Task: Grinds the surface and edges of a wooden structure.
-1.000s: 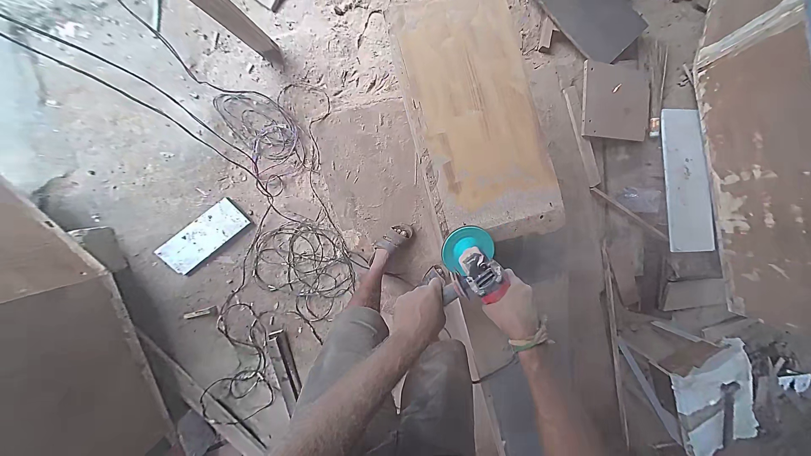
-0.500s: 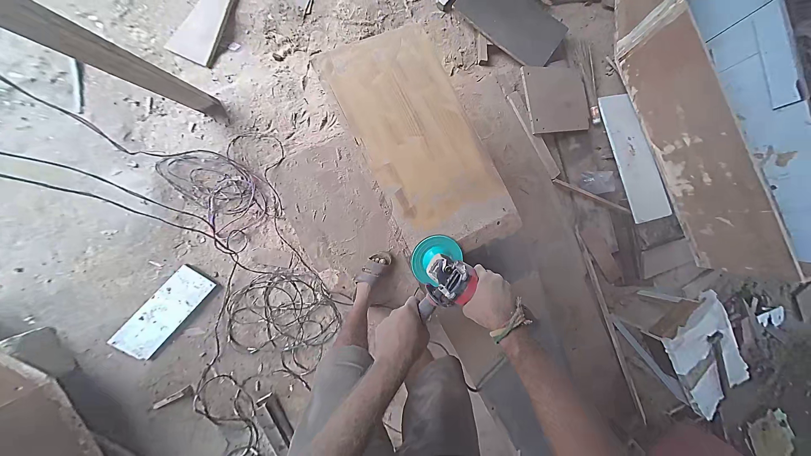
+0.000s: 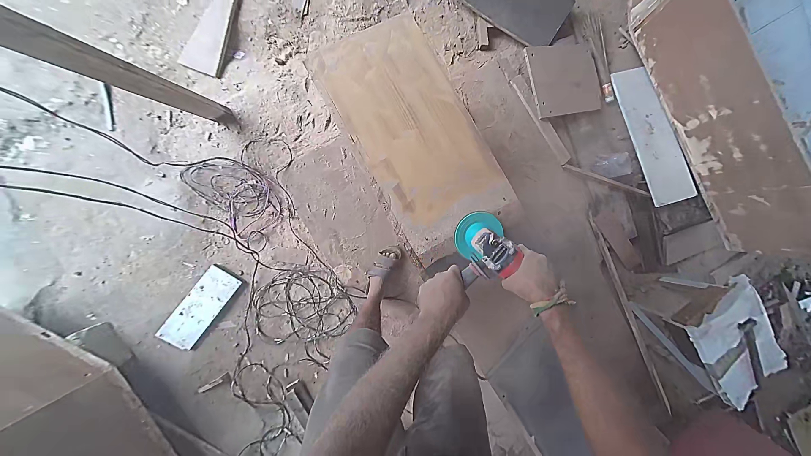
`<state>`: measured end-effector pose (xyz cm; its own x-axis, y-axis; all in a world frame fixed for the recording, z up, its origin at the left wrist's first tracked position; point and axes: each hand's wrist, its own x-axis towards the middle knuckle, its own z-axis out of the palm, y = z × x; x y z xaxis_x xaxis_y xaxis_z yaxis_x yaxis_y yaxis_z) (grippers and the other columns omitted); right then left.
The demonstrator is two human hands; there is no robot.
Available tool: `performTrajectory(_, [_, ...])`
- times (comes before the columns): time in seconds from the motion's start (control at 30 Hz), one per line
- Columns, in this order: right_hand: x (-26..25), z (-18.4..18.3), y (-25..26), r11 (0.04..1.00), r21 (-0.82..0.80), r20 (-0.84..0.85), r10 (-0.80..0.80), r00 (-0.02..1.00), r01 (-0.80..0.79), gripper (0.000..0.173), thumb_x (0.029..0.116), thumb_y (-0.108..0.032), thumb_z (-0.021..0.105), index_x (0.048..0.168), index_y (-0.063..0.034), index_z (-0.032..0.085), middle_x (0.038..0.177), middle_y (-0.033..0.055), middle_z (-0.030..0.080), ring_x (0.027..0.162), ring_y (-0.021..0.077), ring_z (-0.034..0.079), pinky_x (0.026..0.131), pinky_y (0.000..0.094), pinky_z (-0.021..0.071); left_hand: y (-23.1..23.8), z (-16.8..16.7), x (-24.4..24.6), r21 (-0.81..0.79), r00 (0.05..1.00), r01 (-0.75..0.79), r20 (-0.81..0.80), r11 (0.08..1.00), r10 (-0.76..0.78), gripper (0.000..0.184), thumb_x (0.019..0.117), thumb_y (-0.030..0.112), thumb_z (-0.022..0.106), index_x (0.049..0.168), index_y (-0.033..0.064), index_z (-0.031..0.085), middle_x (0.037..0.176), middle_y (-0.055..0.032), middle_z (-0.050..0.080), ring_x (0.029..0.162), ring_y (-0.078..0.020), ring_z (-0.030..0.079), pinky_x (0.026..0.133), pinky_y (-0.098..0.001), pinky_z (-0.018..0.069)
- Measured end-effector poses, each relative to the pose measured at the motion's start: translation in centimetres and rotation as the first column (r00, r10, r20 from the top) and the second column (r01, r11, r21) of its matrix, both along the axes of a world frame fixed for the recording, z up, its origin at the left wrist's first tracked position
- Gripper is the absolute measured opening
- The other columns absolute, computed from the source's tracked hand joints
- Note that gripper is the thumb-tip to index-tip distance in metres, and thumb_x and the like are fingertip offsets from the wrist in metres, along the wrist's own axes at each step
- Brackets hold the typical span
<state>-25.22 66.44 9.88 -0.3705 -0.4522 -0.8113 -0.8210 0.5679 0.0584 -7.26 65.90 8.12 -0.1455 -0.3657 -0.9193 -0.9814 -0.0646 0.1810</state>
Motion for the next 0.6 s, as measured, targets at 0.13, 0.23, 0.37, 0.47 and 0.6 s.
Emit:
performTrajectory(0.13, [-2.8,-0.1,0.4,0.991,-0.076,-0.031,-0.117,0.993,0.114,0.07,0.0634,-0.023,0.089,0.128,-0.0078,0.066,0.117,0.0172,0.072,0.111,0.0344,0.071,0.092,0.0584,0.0574,-1.8,0.1,-3.1,-0.038,0.997,0.068,-0.041,0.997,-0.069,0.032,0.085,0.023,0.067,0.116,0.0137,0.065,0.107,-0.0129,0.074,0.101,-0.0348,0.073,0.076,-0.0588,0.0584])
performTrajectory(0.23, [-4.5,0.0,0.5,0.971,-0.115,-0.087,-0.22,0.972,0.21,0.068,0.0638,-0.025,0.09,0.125,-0.0037,0.066,0.116,0.0196,0.072,0.11,0.0358,0.071,0.093,0.0589,0.0572,-3.2,0.1,-5.5,-0.101,0.99,0.106,-0.079,0.989,-0.114,0.031,0.0864,0.025,0.067,0.115,0.0132,0.067,0.111,-0.0142,0.073,0.104,-0.0365,0.072,0.077,-0.0614,0.0576])
performTrajectory(0.37, [-7.2,0.0,0.4,0.938,-0.106,-0.173,-0.345,0.923,0.331,0.082,0.0639,-0.028,0.092,0.133,0.0021,0.059,0.124,0.0226,0.069,0.118,0.037,0.068,0.098,0.058,0.0549,-5.4,0.5,-9.1,-0.179,0.97,0.175,-0.136,0.968,-0.201,0.028,0.0893,0.021,0.066,0.115,0.0104,0.069,0.115,-0.0159,0.073,0.108,-0.038,0.07,0.08,-0.0626,0.0567])
performTrajectory(0.47, [-5.8,-0.6,1.8,0.94,-0.108,-0.124,-0.335,0.934,0.323,0.078,0.0642,-0.029,0.092,0.129,0.0027,0.062,0.12,0.0228,0.07,0.114,0.0383,0.069,0.096,0.0598,0.0554,-3.7,0.6,-7.1,-0.184,0.975,0.156,-0.128,0.971,-0.181,0.032,0.0872,0.021,0.068,0.118,0.0108,0.068,0.115,-0.0166,0.073,0.107,-0.0395,0.07,0.08,-0.0644,0.0563])
performTrajectory(0.6, [1.6,-1.2,4.8,0.988,-0.099,0.073,-0.115,0.991,0.122,0.072,0.0689,-0.034,0.086,0.132,-0.0064,0.064,0.117,0.0181,0.073,0.111,0.0355,0.071,0.093,0.0588,0.0576,2.3,-0.4,1.7,-0.107,0.996,0.084,0.036,0.991,-0.08,0.034,0.0922,0.032,0.063,0.122,0.0167,0.063,0.109,-0.0129,0.074,0.101,-0.0357,0.073,0.079,-0.0604,0.058])
